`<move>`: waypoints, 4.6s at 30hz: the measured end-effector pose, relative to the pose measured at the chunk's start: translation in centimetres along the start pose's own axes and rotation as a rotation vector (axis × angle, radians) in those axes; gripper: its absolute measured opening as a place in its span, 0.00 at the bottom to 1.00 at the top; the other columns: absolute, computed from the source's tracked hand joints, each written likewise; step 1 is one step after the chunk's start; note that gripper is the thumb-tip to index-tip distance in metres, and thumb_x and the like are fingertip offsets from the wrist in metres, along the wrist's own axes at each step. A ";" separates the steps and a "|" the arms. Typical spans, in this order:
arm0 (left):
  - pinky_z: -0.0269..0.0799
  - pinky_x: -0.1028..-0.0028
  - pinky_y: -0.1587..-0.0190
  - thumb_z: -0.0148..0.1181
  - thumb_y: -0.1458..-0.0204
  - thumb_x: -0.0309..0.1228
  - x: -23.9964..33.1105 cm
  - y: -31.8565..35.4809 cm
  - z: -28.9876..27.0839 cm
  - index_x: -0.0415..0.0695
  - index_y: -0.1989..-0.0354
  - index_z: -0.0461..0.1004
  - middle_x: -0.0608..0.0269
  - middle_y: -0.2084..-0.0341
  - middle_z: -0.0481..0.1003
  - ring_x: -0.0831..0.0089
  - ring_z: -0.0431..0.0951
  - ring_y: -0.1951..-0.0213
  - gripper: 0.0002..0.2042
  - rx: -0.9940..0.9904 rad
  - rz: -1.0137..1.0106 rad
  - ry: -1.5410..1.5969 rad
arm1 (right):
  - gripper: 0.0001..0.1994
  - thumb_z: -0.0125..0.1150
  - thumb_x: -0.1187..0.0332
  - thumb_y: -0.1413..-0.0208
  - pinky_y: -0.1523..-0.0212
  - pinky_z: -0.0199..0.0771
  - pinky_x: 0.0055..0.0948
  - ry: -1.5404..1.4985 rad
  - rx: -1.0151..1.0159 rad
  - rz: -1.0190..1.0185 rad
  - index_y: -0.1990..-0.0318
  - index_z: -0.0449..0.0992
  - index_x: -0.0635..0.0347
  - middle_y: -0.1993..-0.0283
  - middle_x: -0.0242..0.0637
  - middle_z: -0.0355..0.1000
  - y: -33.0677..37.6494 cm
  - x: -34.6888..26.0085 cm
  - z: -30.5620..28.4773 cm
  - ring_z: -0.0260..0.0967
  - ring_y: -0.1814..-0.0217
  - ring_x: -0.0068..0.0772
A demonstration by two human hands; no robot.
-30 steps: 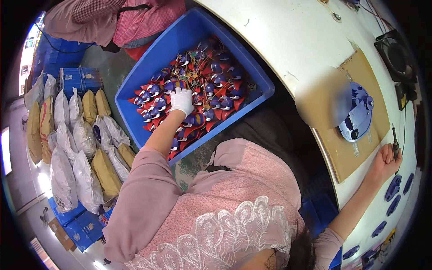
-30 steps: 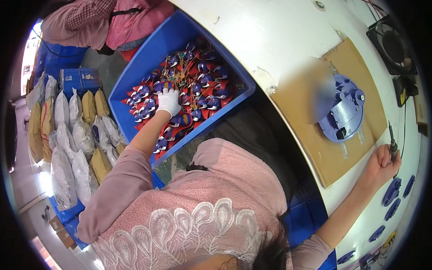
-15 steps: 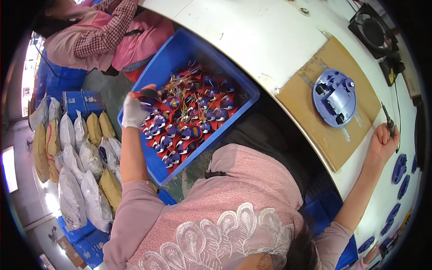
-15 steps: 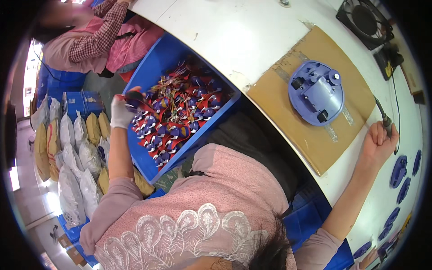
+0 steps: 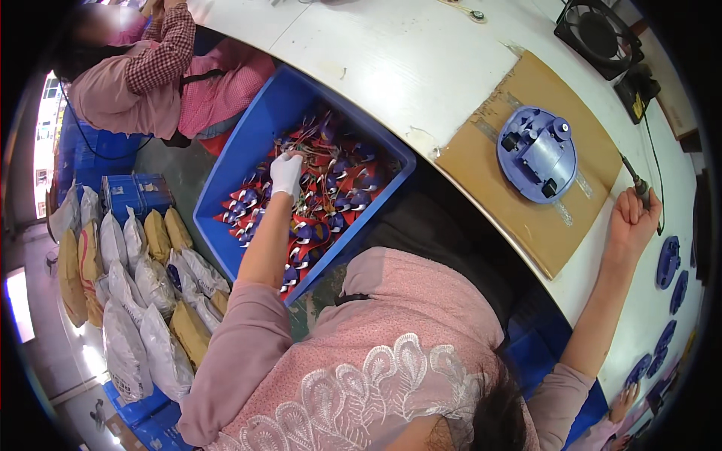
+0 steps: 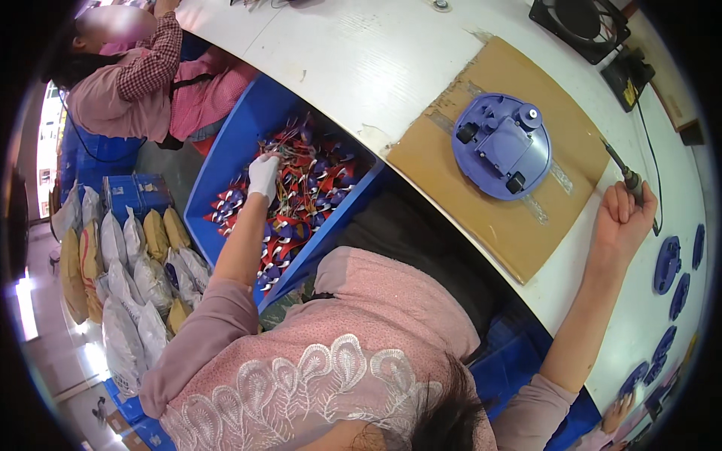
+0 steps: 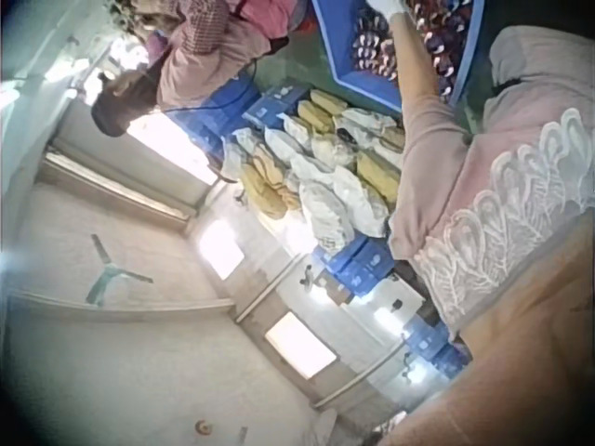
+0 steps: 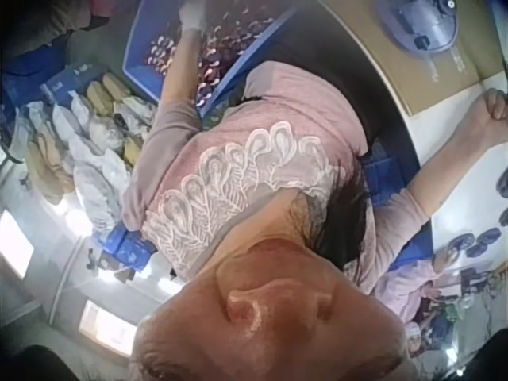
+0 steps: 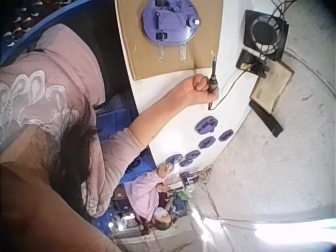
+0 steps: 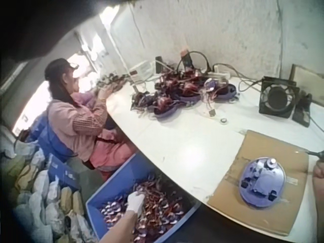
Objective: Soldering electrical wires to a small motor inside a plastic housing at an assembly workbench.
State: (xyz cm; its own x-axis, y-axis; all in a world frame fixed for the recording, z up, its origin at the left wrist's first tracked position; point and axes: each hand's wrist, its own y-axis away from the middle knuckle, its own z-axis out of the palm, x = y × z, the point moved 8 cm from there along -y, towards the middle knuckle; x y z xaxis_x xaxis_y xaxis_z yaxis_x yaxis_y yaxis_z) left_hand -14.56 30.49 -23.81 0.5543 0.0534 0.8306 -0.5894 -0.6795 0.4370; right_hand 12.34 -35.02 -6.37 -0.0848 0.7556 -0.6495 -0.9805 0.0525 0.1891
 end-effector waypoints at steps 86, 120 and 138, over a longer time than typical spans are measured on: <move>0.69 0.68 0.59 0.62 0.61 0.27 33.7 19.7 33.2 0.45 0.70 0.72 0.62 0.69 0.71 0.65 0.69 0.59 0.08 -0.757 1.947 -0.875 | 0.08 0.49 0.66 0.45 0.89 0.39 0.16 0.110 0.096 -0.047 0.70 0.70 0.60 0.88 0.21 0.51 4.2 1.2 4.5 0.38 0.91 0.13; 0.51 0.58 0.40 0.68 0.68 0.25 25.7 25.9 23.9 0.53 0.78 0.72 0.74 0.80 0.69 0.72 0.74 0.72 0.11 -0.058 1.450 -0.147 | 0.07 0.50 0.67 0.44 0.87 0.44 0.17 0.348 -0.125 -0.057 0.69 0.66 0.61 0.80 0.34 0.64 8.8 6.1 9.0 0.44 0.88 0.15; 0.51 0.56 0.40 0.68 0.70 0.27 25.5 25.8 24.2 0.55 0.80 0.70 0.74 0.83 0.65 0.71 0.72 0.74 0.11 -0.018 1.489 -0.164 | 0.08 0.51 0.66 0.44 0.86 0.46 0.17 0.354 -0.137 -0.036 0.68 0.66 0.61 0.79 0.36 0.65 8.3 6.6 8.8 0.46 0.87 0.16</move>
State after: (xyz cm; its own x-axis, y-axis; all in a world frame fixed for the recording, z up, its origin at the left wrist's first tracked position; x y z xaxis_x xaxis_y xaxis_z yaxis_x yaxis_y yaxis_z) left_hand -1.42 -3.37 0.29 -0.4872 -0.7421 0.4604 -0.6644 -0.0271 -0.7469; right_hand 5.22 -23.79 -2.59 -0.0820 0.4810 -0.8729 -0.9966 -0.0308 0.0767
